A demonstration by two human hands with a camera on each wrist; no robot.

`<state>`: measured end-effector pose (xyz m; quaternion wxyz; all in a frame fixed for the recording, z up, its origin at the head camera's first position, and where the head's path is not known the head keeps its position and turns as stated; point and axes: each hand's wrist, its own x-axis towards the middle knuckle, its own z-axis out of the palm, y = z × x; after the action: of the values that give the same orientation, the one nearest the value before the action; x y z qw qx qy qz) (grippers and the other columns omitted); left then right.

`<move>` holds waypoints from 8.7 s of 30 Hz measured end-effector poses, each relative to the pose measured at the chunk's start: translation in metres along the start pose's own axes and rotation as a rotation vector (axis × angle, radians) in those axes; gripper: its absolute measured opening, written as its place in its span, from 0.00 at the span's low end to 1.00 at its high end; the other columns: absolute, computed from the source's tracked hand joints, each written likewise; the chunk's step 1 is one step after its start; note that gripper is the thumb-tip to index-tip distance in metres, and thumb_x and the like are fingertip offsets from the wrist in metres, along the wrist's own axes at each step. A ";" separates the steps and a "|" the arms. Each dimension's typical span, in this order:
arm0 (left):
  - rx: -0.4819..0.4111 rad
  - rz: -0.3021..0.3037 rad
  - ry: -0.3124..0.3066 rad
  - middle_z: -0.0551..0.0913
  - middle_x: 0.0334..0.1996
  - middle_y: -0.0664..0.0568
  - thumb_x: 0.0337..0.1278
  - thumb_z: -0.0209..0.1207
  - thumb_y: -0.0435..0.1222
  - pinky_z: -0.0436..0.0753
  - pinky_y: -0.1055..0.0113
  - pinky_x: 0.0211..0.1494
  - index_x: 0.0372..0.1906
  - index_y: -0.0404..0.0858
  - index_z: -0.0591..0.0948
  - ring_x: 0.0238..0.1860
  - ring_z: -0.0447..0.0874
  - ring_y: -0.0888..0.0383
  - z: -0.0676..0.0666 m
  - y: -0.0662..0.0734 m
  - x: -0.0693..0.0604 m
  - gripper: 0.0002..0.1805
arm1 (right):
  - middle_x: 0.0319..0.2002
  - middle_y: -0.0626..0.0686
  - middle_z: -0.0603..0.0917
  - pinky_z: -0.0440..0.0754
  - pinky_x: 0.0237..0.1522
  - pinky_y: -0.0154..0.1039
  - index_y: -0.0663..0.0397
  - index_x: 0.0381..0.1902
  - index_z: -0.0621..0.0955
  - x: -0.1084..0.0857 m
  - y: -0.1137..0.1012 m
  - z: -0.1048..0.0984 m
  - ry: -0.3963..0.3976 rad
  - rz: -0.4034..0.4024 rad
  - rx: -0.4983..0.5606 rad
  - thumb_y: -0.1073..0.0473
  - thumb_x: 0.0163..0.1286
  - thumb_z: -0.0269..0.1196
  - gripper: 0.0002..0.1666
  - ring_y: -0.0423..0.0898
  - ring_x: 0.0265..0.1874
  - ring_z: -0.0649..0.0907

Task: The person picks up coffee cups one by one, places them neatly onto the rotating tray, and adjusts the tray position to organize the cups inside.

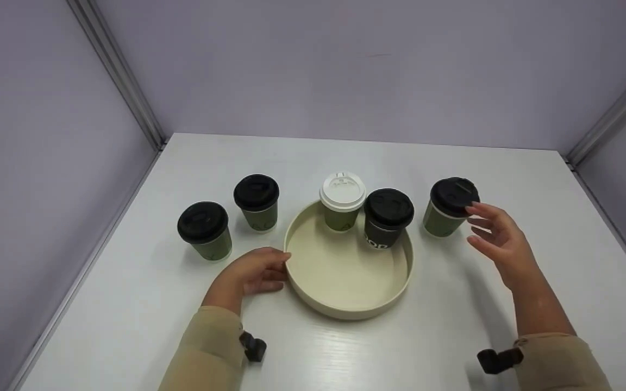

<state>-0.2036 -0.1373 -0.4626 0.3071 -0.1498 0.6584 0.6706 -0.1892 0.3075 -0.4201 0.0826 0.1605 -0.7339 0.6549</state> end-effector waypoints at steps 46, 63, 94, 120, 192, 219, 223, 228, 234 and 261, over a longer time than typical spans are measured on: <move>-0.099 0.094 0.044 0.80 0.39 0.46 0.54 0.61 0.40 0.79 0.61 0.42 0.50 0.37 0.72 0.39 0.80 0.55 0.001 0.005 0.025 0.20 | 0.66 0.57 0.59 0.62 0.62 0.45 0.43 0.69 0.56 0.026 0.013 -0.026 0.117 0.152 -0.379 0.56 0.60 0.64 0.44 0.55 0.61 0.63; -0.199 0.116 0.056 0.79 0.42 0.45 0.56 0.59 0.35 0.78 0.61 0.44 0.52 0.36 0.73 0.43 0.78 0.53 -0.003 0.010 0.030 0.19 | 0.71 0.60 0.46 0.58 0.61 0.58 0.30 0.71 0.38 0.050 0.028 -0.021 0.009 0.301 -0.324 0.51 0.57 0.66 0.59 0.63 0.65 0.56; -0.200 0.104 0.044 0.79 0.41 0.46 0.57 0.58 0.34 0.78 0.62 0.41 0.54 0.36 0.71 0.42 0.79 0.55 0.000 0.009 0.026 0.20 | 0.69 0.60 0.51 0.59 0.62 0.50 0.43 0.71 0.47 0.058 0.047 -0.013 0.040 0.373 -0.171 0.51 0.59 0.64 0.51 0.53 0.63 0.59; -0.226 0.086 0.029 0.79 0.41 0.46 0.56 0.59 0.33 0.78 0.62 0.42 0.54 0.36 0.71 0.41 0.80 0.55 0.000 0.009 0.029 0.20 | 0.67 0.56 0.58 0.53 0.65 0.51 0.46 0.70 0.52 0.057 0.054 -0.007 0.158 0.334 -0.251 0.52 0.52 0.70 0.54 0.53 0.67 0.58; -0.223 0.109 0.017 0.79 0.41 0.45 0.57 0.58 0.32 0.78 0.61 0.44 0.56 0.34 0.70 0.41 0.79 0.54 0.000 0.008 0.027 0.21 | 0.53 0.57 0.72 0.71 0.47 0.34 0.69 0.62 0.61 0.013 -0.018 0.016 -0.194 -0.138 0.236 0.85 0.42 0.63 0.46 0.46 0.47 0.73; -0.209 0.110 0.036 0.79 0.40 0.46 0.56 0.58 0.33 0.78 0.62 0.41 0.54 0.35 0.71 0.41 0.79 0.55 0.001 0.008 0.027 0.19 | 0.53 0.56 0.73 0.70 0.50 0.34 0.69 0.61 0.61 0.013 -0.016 0.052 -0.270 -0.115 0.203 0.85 0.40 0.63 0.47 0.46 0.49 0.73; -0.208 0.111 0.029 0.79 0.40 0.46 0.57 0.57 0.33 0.78 0.62 0.42 0.54 0.34 0.71 0.41 0.79 0.54 0.001 0.009 0.027 0.20 | 0.54 0.56 0.73 0.69 0.51 0.33 0.70 0.61 0.61 0.013 -0.014 0.055 -0.273 -0.116 0.195 0.85 0.40 0.63 0.48 0.46 0.50 0.73; -0.202 0.113 0.027 0.79 0.40 0.46 0.57 0.57 0.33 0.77 0.62 0.42 0.54 0.34 0.70 0.41 0.79 0.55 0.001 0.009 0.027 0.19 | 0.55 0.57 0.73 0.68 0.53 0.33 0.70 0.61 0.61 0.014 -0.013 0.057 -0.268 -0.099 0.176 0.85 0.38 0.64 0.48 0.46 0.52 0.73; -0.198 0.107 0.035 0.79 0.42 0.45 0.57 0.58 0.33 0.78 0.62 0.43 0.55 0.35 0.71 0.42 0.79 0.54 0.000 0.008 0.027 0.20 | 0.55 0.58 0.72 0.69 0.52 0.33 0.70 0.61 0.62 0.013 -0.012 0.059 -0.264 -0.091 0.153 0.85 0.38 0.65 0.48 0.47 0.51 0.73; -0.204 0.107 0.020 0.79 0.42 0.45 0.56 0.59 0.33 0.78 0.62 0.43 0.55 0.35 0.71 0.42 0.79 0.55 0.001 0.008 0.028 0.21 | 0.53 0.58 0.72 0.71 0.49 0.32 0.66 0.62 0.63 0.007 0.000 0.066 -0.281 -0.051 0.069 0.82 0.38 0.68 0.49 0.46 0.49 0.75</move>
<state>-0.2297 -0.1303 -0.4727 0.2478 -0.1515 0.5968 0.7480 -0.1896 0.2410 -0.4266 -0.0102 0.2720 -0.7108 0.6486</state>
